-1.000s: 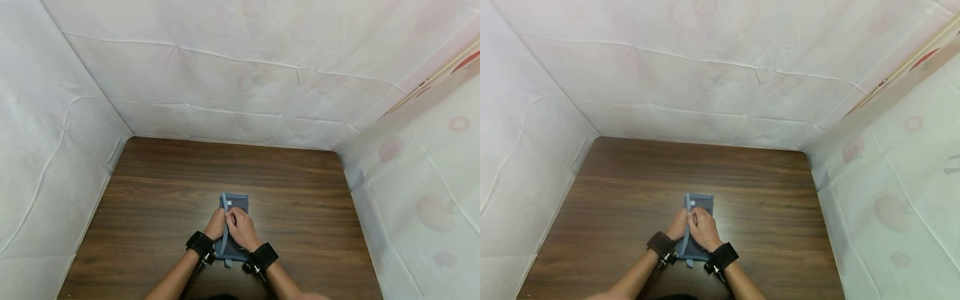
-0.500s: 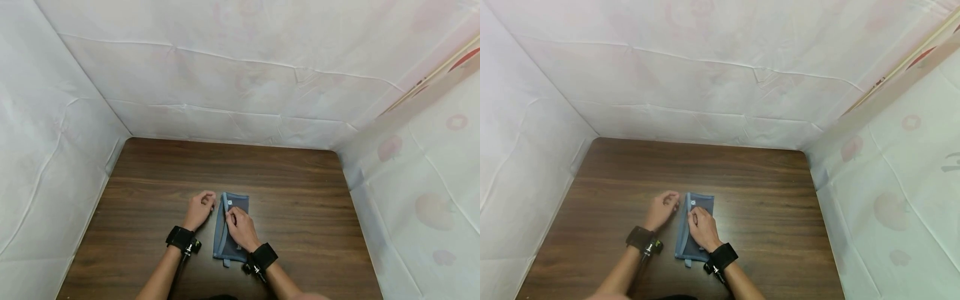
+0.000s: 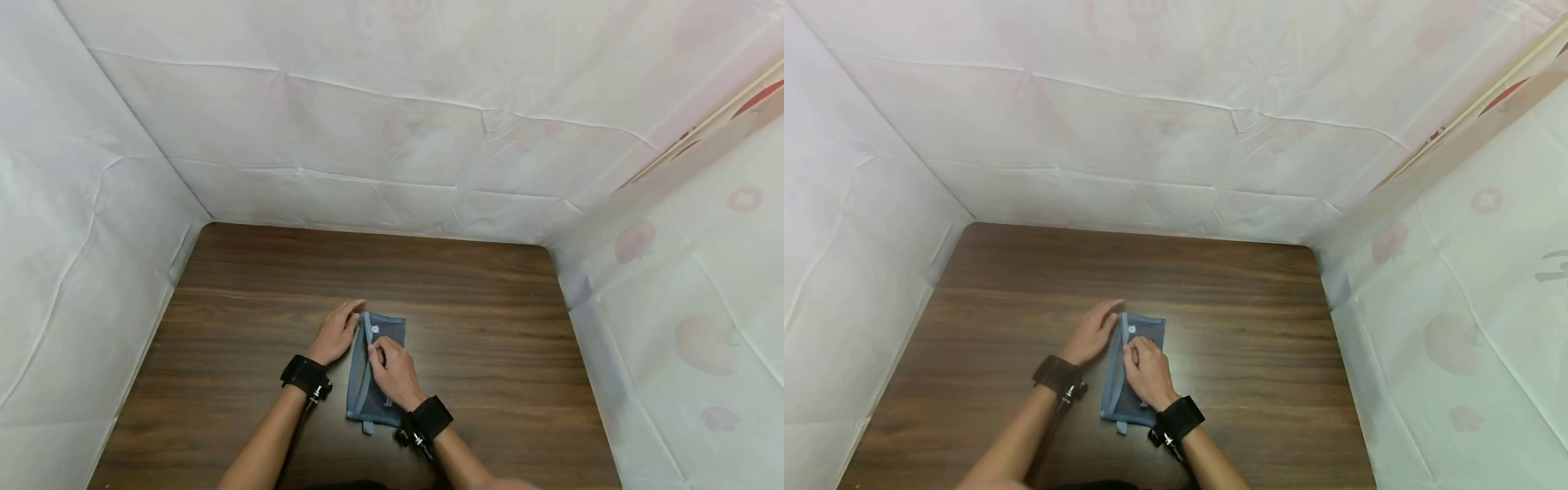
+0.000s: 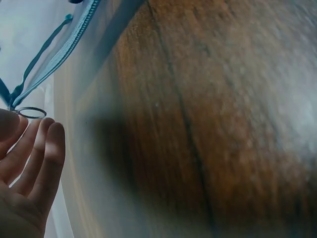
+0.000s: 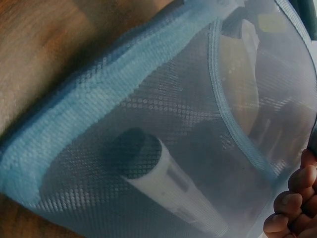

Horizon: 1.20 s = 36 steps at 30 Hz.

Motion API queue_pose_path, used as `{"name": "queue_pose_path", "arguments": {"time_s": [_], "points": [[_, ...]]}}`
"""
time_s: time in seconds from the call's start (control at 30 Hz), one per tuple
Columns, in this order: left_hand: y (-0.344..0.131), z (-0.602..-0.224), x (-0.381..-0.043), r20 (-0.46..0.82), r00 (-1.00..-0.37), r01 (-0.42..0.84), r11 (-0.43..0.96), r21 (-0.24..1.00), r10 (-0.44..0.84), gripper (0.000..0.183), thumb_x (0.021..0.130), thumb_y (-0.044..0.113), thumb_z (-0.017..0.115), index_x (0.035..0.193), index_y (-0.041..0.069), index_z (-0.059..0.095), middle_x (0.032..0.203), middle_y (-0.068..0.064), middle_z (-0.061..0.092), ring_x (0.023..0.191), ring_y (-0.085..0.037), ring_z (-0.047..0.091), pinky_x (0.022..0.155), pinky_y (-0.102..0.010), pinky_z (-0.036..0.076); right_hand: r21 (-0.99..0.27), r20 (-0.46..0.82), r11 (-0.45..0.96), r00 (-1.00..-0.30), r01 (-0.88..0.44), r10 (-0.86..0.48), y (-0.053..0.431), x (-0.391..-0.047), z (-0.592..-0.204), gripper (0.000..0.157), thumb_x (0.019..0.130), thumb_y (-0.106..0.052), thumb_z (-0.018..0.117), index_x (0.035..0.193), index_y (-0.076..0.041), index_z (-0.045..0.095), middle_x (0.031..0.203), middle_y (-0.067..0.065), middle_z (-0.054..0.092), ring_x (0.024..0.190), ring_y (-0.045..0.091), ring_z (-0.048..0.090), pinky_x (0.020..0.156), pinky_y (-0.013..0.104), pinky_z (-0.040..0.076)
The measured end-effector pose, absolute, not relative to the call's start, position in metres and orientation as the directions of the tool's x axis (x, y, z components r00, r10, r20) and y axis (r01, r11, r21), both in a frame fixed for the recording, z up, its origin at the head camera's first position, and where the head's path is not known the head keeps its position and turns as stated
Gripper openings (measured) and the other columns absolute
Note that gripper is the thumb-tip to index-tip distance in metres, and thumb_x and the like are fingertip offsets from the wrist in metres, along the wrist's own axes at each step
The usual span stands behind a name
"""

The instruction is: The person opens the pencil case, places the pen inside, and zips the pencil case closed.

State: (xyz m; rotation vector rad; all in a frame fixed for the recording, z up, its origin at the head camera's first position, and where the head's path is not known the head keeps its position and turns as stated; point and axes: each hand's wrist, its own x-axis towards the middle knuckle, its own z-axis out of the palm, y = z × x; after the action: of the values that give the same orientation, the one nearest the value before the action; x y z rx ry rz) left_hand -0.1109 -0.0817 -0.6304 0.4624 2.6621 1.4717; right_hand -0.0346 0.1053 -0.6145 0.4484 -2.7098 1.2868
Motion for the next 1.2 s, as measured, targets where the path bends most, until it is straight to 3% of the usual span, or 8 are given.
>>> {"name": "queue_pose_path", "arguments": {"time_s": [0.13, 0.27, 0.7, 0.8, 0.87, 1.0, 1.1, 1.2], "points": [[-0.079, -0.633, -0.113, 0.078, -0.959, 0.213, 0.517, 0.829, 0.271, 0.034, 0.111, 0.010, 0.060, 0.144, 0.007, 0.066, 0.127, -0.009, 0.072, 0.097, -0.022, 0.068, 0.082, -0.042, 0.055, -0.745, 0.215, 0.599, -0.956, -0.293, -0.200, 0.105, -0.034, -0.615, 0.025, 0.109, -0.014, 0.062, 0.085, -0.019, 0.057, 0.075, -0.011, 0.041, 0.061, 0.002, 0.038, 0.058, 0.019, 0.032], [-0.079, -0.635, -0.113, 0.062, -0.968, 0.186, 0.531, 0.827, 0.242, 0.029, 0.110, 0.013, 0.064, 0.137, 0.008, 0.071, 0.116, -0.005, 0.072, 0.090, -0.014, 0.065, 0.079, -0.034, 0.054, -0.751, 0.211, 0.596, -0.959, -0.284, -0.191, 0.105, -0.034, -0.613, 0.024, 0.109, -0.015, 0.062, 0.086, -0.019, 0.058, 0.075, -0.010, 0.042, 0.061, 0.001, 0.039, 0.057, 0.019, 0.032], [-0.076, -0.636, -0.109, 0.041, -0.989, 0.106, 0.493, 0.863, 0.141, 0.018, 0.107, 0.014, 0.070, 0.120, 0.007, 0.079, 0.096, -0.004, 0.078, 0.078, -0.011, 0.073, 0.073, -0.034, 0.060, -0.742, 0.262, 0.605, -0.956, -0.288, -0.134, 0.106, -0.040, -0.620, 0.023, 0.110, -0.025, 0.064, 0.087, -0.019, 0.061, 0.076, -0.008, 0.046, 0.065, 0.005, 0.042, 0.061, 0.022, 0.035], [-0.074, -0.636, -0.109, 0.037, -0.989, 0.101, 0.463, 0.880, 0.145, 0.018, 0.107, 0.011, 0.069, 0.120, 0.003, 0.078, 0.092, -0.005, 0.078, 0.074, -0.011, 0.073, 0.070, -0.033, 0.060, -0.739, 0.271, 0.615, -0.957, -0.275, -0.102, 0.108, -0.050, -0.621, 0.017, 0.111, -0.028, 0.062, 0.103, -0.014, 0.066, 0.091, -0.001, 0.056, 0.080, 0.013, 0.051, 0.071, 0.030, 0.044], [-0.074, -0.636, -0.108, 0.036, -0.988, 0.100, 0.453, 0.886, 0.147, 0.019, 0.106, 0.010, 0.069, 0.121, 0.002, 0.077, 0.092, -0.005, 0.077, 0.074, -0.011, 0.073, 0.070, -0.032, 0.060, -0.739, 0.274, 0.617, -0.957, -0.270, -0.091, 0.111, -0.059, -0.622, 0.023, 0.112, -0.028, 0.059, 0.120, -0.009, 0.067, 0.110, 0.006, 0.061, 0.097, 0.021, 0.056, 0.084, 0.039, 0.048], [-0.073, -0.635, -0.107, 0.022, -0.989, 0.085, 0.442, 0.893, 0.146, 0.020, 0.107, 0.012, 0.068, 0.122, 0.003, 0.077, 0.093, -0.005, 0.077, 0.074, -0.010, 0.073, 0.071, -0.033, 0.061, -0.738, 0.270, 0.611, -0.955, -0.288, -0.124, 0.116, -0.082, -0.622, 0.040, 0.114, -0.028, 0.055, 0.145, -0.003, 0.059, 0.145, 0.017, 0.056, 0.131, 0.036, 0.053, 0.111, 0.055, 0.041], [-0.072, -0.634, -0.107, 0.014, -0.988, 0.080, 0.437, 0.896, 0.153, 0.020, 0.108, 0.013, 0.067, 0.123, 0.003, 0.077, 0.094, -0.005, 0.077, 0.074, -0.010, 0.073, 0.072, -0.034, 0.061, -0.745, 0.234, 0.601, -0.957, -0.289, -0.170, 0.120, -0.096, -0.622, 0.039, 0.115, -0.028, 0.054, 0.141, -0.001, 0.064, 0.140, 0.018, 0.061, 0.134, 0.037, 0.053, 0.118, 0.058, 0.034], [-0.071, -0.634, -0.106, -0.001, -0.988, 0.068, 0.432, 0.899, 0.157, 0.020, 0.108, 0.013, 0.067, 0.122, 0.003, 0.077, 0.094, -0.005, 0.077, 0.074, -0.009, 0.072, 0.072, -0.032, 0.061, -0.756, 0.175, 0.598, -0.962, -0.267, -0.209, 0.122, -0.105, -0.624, 0.037, 0.114, -0.031, 0.056, 0.132, -0.003, 0.072, 0.123, 0.014, 0.067, 0.120, 0.035, 0.057, 0.113, 0.056, 0.037]]}}
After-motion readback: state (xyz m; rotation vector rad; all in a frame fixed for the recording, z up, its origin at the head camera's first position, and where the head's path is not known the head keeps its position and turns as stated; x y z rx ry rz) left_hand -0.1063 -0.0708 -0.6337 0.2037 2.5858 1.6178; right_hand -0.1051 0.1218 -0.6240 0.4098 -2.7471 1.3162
